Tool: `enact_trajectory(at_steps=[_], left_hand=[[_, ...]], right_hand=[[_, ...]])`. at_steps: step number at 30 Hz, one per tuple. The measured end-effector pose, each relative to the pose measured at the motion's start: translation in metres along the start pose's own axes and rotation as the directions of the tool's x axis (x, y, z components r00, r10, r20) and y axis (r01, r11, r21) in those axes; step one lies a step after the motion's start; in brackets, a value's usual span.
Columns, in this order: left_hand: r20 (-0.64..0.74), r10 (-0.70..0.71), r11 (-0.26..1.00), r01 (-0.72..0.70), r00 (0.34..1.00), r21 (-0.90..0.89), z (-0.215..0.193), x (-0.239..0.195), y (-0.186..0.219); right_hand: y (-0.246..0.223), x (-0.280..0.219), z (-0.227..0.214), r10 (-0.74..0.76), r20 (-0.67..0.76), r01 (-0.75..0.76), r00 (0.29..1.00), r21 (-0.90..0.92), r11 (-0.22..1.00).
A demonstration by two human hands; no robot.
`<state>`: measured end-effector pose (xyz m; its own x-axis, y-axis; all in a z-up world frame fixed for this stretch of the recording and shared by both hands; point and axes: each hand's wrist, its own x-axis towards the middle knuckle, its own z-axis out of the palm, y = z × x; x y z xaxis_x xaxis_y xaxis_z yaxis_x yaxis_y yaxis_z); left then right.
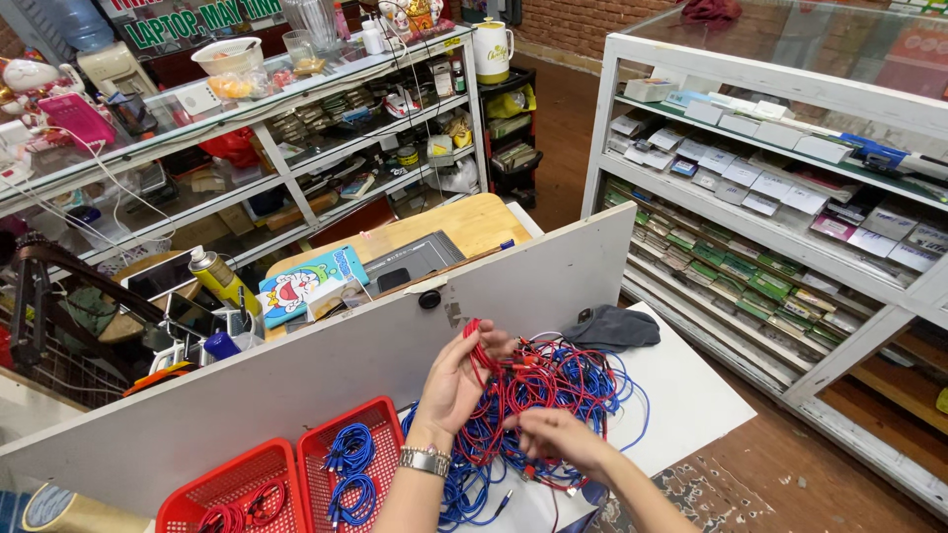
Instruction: The person untangles a pile of red and blue USB cables on a counter, coils each cable by hand, and places them into separate red plastic baskets. The person handles the cables one at a time, sorting them by color into the baskets.
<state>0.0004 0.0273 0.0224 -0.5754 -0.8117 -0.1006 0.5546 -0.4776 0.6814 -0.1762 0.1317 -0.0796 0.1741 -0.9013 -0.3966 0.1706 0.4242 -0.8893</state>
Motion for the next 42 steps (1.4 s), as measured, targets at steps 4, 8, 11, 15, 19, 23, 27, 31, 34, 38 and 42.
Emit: enact_trajectory(at_steps=[4, 8, 11, 15, 19, 23, 27, 31, 34, 38, 42], left_hand=[[0.07, 0.107, 0.686, -0.124, 0.992, 0.717, -0.001, 0.0, 0.002], [0.01, -0.035, 0.286, 0.0, 0.999, 0.958, -0.016, -0.013, -0.01], [0.091, -0.366, 0.595, 0.157, 0.926, 0.789, -0.024, -0.015, -0.017], [0.479, -0.332, 0.933, 0.209, 0.812, 0.293, -0.03, -0.017, -0.015], [0.363, 0.004, 0.988, 0.052, 0.932, -0.144, -0.018, -0.007, -0.003], [0.016, 0.078, 0.962, -0.08, 0.997, 0.262, -0.008, 0.008, 0.003], [0.114, 0.194, 0.238, -0.159, 0.974, 0.958, -0.024, 0.002, -0.01], [0.03, -0.084, 0.293, -0.004, 0.996, 0.956, -0.042, -0.005, -0.023], [0.04, -0.341, 0.685, 0.219, 0.939, 0.695, -0.047, -0.011, -0.022], [0.191, -0.348, 0.869, 0.24, 0.918, 0.432, -0.043, -0.015, -0.018], [0.017, -0.248, 0.855, 0.21, 0.969, 0.475, -0.038, -0.015, -0.021]], right_hand=[[-0.015, -0.024, 0.019, 0.043, 0.293, -0.019, 0.955, -0.083, 0.996], [-0.051, -0.027, -0.013, -0.104, 0.208, 0.098, 0.973, 0.039, 0.994], [-0.074, -0.019, -0.054, -0.242, -0.02, 0.243, 0.97, 0.144, 0.959], [-0.068, 0.0, -0.078, -0.138, -0.208, 0.171, 0.968, 0.151, 0.974], [-0.031, 0.007, -0.04, -0.07, -0.197, 0.077, 0.978, 0.03, 0.997], [-0.015, -0.004, 0.027, -0.037, -0.091, 0.005, 0.995, -0.324, 0.946], [-0.037, -0.021, 0.048, -0.094, 0.071, 0.117, 0.993, -0.551, 0.826], [-0.075, -0.025, 0.021, -0.276, 0.074, 0.256, 0.958, -0.653, 0.713], [-0.082, -0.029, 0.015, -0.464, -0.03, 0.336, 0.885, -0.65, 0.682], [-0.073, -0.026, 0.024, -0.231, -0.061, 0.204, 0.971, -0.293, 0.934], [-0.063, -0.013, 0.017, -0.282, -0.134, 0.251, 0.95, -0.207, 0.945]])
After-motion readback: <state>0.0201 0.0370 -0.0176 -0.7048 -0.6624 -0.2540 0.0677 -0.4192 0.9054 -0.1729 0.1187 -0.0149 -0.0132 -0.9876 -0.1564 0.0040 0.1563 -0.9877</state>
